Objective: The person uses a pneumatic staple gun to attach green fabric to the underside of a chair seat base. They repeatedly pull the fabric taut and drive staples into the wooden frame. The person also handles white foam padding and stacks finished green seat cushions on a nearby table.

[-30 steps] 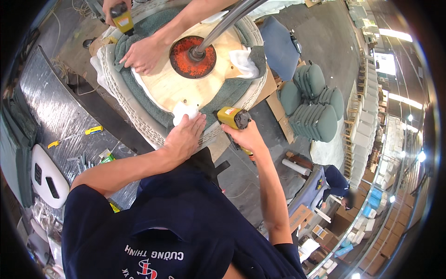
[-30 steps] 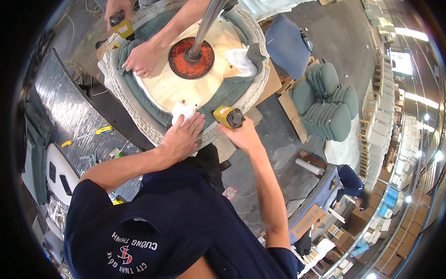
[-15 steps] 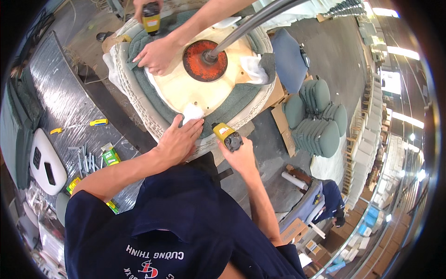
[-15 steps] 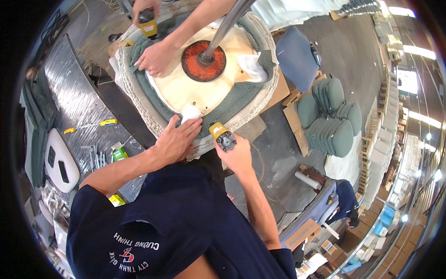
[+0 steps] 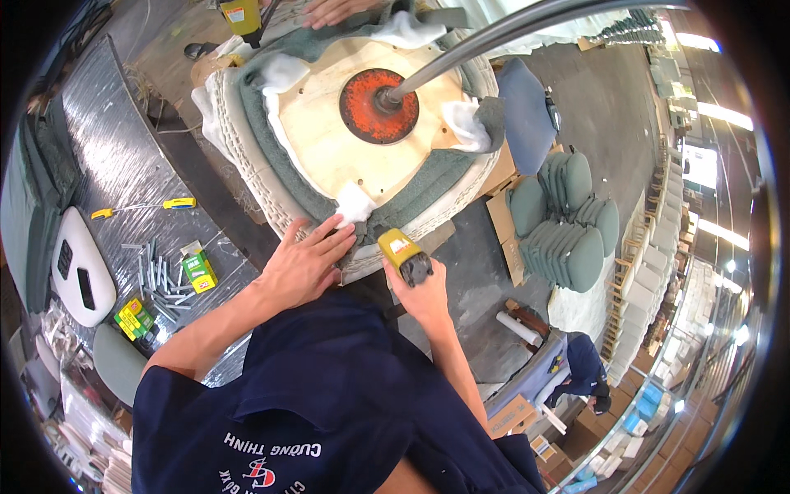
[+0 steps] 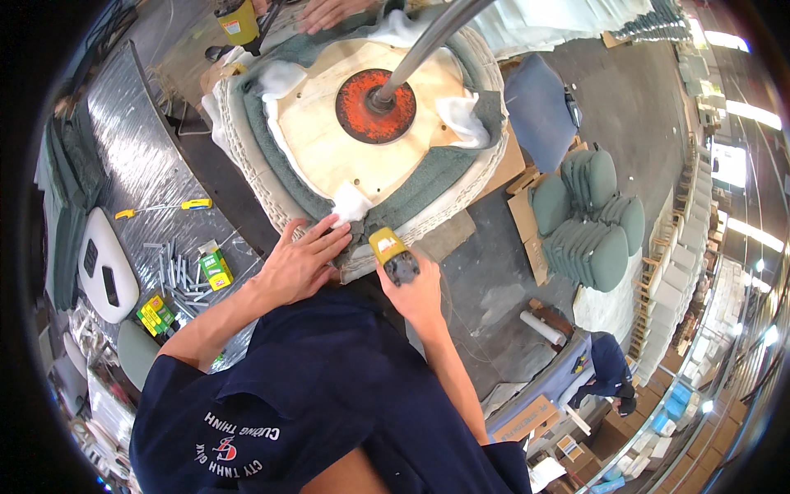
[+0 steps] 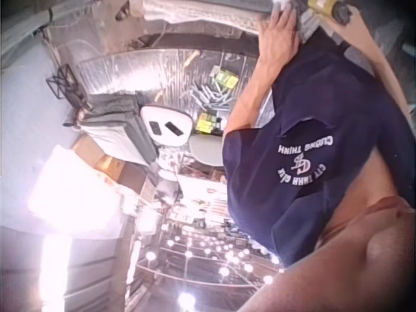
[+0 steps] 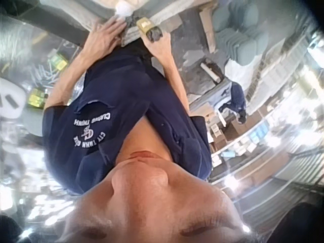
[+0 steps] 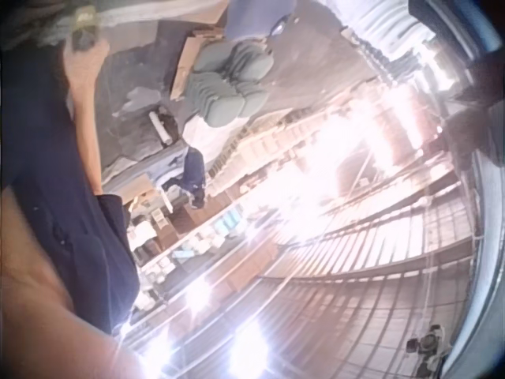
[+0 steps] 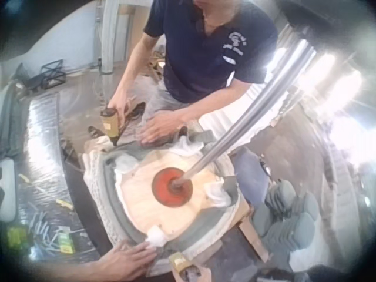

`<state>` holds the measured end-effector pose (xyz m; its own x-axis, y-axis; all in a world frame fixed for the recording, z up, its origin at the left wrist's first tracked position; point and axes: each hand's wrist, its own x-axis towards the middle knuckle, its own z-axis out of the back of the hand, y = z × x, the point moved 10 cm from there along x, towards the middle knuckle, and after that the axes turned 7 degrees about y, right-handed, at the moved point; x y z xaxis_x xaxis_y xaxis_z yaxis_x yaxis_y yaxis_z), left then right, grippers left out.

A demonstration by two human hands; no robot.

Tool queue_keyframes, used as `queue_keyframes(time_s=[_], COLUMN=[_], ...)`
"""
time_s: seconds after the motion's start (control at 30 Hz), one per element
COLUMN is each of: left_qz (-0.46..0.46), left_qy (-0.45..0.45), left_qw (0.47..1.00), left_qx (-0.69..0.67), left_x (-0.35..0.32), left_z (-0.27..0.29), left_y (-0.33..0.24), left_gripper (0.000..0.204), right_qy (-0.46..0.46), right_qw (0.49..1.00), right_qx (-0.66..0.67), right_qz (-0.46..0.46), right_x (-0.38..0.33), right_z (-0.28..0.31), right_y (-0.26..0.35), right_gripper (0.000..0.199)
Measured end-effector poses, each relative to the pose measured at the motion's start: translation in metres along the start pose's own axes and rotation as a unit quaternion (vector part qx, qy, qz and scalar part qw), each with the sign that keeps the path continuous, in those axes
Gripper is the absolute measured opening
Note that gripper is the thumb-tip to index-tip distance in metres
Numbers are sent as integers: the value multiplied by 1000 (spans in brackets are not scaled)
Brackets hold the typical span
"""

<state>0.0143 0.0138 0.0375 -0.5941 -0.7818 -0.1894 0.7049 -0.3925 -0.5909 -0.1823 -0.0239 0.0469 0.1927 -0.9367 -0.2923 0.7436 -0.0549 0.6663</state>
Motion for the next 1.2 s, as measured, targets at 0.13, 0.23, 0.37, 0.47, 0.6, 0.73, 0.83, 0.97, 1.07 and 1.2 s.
queue_keyframes(time_s=[0.13, 0.23, 0.37, 0.47, 0.6, 0.73, 0.83, 0.97, 1.07, 1.2], left_qz=[6, 15, 46, 66, 113, 201, 314, 417, 451, 490], left_qy=[-9, -13, -26, -29, -46, -102, -166, -244, -211, -169], left_qw=[1000, 1000, 998, 997, 992, 974, 934, 875, 866, 854], left_qx=[-4, -12, -25, 22, 30, 20, 38, 18, 34, 38], left_x=[1, -7, -10, 0, 8, 16, 36, 74, 81, 70], left_z=[-3, -11, -26, -40, -43, -60, -58, -59, -63, -66], left_y=[11, 8, 6, 2, -5, -23, -40, -43, -37, -44], left_gripper=[69, 73, 85, 97, 98, 101, 98, 100, 110, 137], right_qy=[37, 12, -2, -35, 143, 287, 345, 264, 171, 77], right_qw=[996, 999, 998, 997, 928, 882, 860, 925, 973, 975], right_qx=[-65, -33, 64, 4, -81, -139, 28, -74, 58, 147], right_qz=[-52, -8, -2, -74, -334, -346, -376, -264, -141, -145], right_x=[11, -14, -56, -88, -102, -91, -70, 36, 117, 222], right_z=[-9, -5, 32, 43, 43, 37, 1, 52, 102, 213], right_y=[-7, -49, -92, -204, -366, -487, -574, -641, -584, -533], right_gripper=[33, 40, 36, 38, 47, 60, 62, 42, 27, 23])
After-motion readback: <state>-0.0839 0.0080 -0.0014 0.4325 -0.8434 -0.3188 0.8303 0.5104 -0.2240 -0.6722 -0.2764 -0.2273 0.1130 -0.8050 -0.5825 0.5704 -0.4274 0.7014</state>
